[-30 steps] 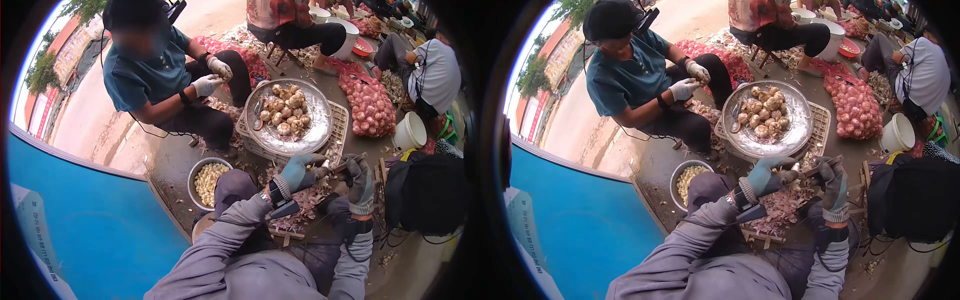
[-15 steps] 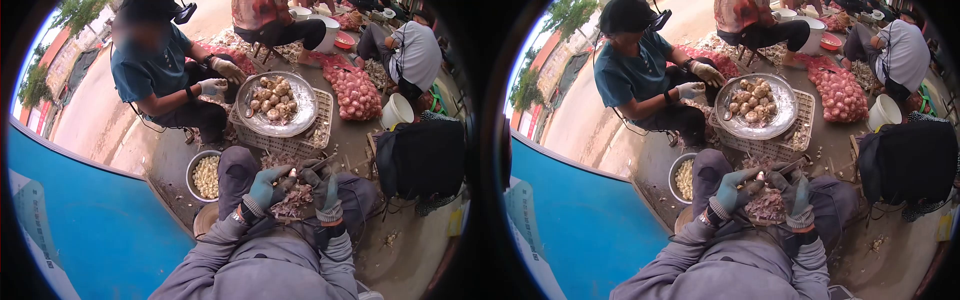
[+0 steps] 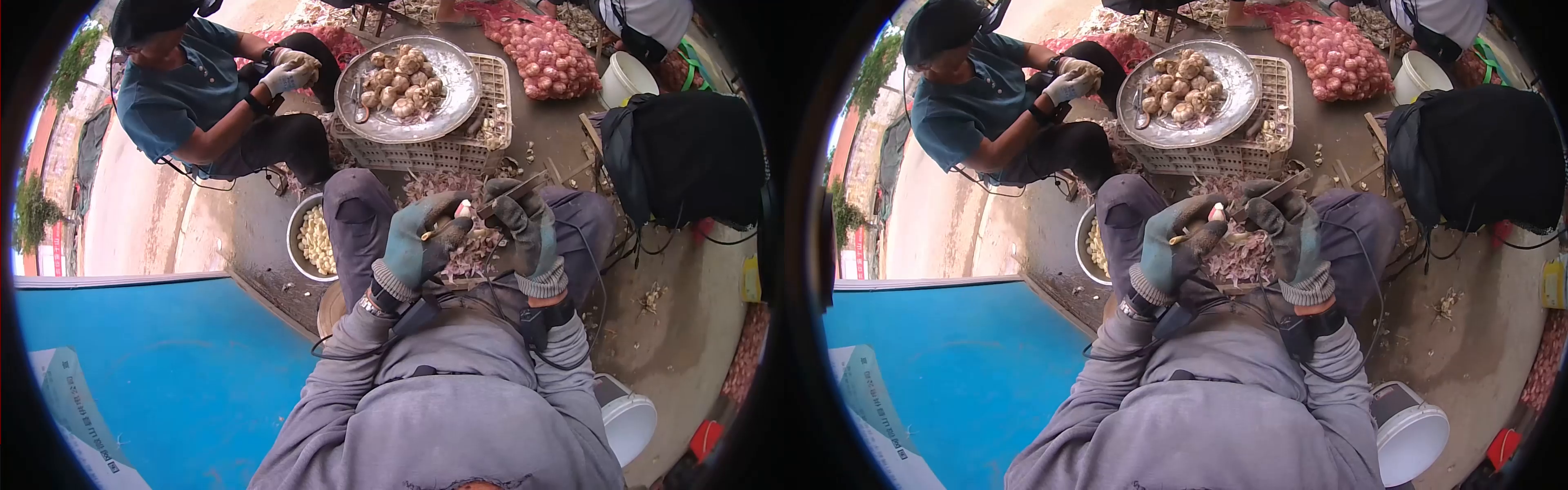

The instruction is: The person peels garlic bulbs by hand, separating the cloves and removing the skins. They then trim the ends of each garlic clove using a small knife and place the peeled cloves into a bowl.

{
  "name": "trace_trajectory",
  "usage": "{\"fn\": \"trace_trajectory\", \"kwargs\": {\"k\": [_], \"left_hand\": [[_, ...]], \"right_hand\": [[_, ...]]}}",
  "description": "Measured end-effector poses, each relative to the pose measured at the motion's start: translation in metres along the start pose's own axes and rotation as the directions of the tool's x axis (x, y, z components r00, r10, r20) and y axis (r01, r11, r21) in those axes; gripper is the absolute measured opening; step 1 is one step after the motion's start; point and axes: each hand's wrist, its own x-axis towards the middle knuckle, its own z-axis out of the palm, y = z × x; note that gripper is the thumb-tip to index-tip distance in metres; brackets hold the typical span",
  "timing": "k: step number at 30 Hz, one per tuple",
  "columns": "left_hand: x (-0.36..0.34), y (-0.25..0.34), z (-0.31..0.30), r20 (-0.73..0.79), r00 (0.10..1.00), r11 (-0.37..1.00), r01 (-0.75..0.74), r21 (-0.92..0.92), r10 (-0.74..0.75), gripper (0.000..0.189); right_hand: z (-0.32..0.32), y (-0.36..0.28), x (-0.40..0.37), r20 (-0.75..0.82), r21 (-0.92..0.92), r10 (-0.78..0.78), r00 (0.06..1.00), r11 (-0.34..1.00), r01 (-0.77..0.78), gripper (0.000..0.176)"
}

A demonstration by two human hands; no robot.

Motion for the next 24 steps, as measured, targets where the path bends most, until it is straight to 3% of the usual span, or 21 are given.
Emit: {"fn": "trace_trajectory", "kwargs": {"k": [1,2,4,7,10,14,16,24], "left_hand": [[-0.001,-0.002,0.000,-0.009,0.996,0.995,-0.087,0.049,0.087,0.024],[-0.001,-0.003,0.002,-0.010,0.997,0.995,-0.082,0.050,0.083,0.024],[0.000,-0.001,0.007,-0.042,0.995,0.978,-0.079,0.192,0.089,0.022],[0.000,0.006,0.011,-0.027,0.987,0.927,-0.138,0.348,0.157,0.021],[0.001,0.006,0.013,-0.031,0.982,0.893,-0.158,0.422,0.189,0.021],[-0.001,0.006,0.014,-0.027,0.986,0.898,-0.141,0.417,0.167,0.021],[-0.002,0.009,0.014,-0.018,0.996,0.944,-0.080,0.322,0.090,0.021],[-0.002,0.006,0.017,-0.016,0.995,0.922,-0.081,0.379,0.094,0.022]], "right_hand": [[-0.003,-0.002,0.000,-0.001,0.053,0.039,0.999,0.998,-0.039,0.035],[-0.002,-0.003,0.000,-0.001,0.055,0.044,0.999,0.998,-0.044,0.035],[-0.001,-0.008,-0.001,0.001,-0.125,0.012,1.000,0.992,-0.012,0.039],[0.001,-0.009,-0.003,-0.014,-0.139,0.031,0.999,0.990,-0.033,0.029],[0.007,-0.001,-0.003,-0.082,-0.079,-0.002,0.997,0.997,-0.005,0.031],[0.005,0.000,-0.002,-0.094,-0.131,-0.032,0.995,0.991,0.020,0.032],[0.001,-0.009,-0.003,-0.033,-0.210,0.044,0.999,0.976,-0.050,0.030],[-0.006,-0.007,-0.001,-0.006,-0.135,0.090,0.996,0.987,-0.090,0.033]]}}
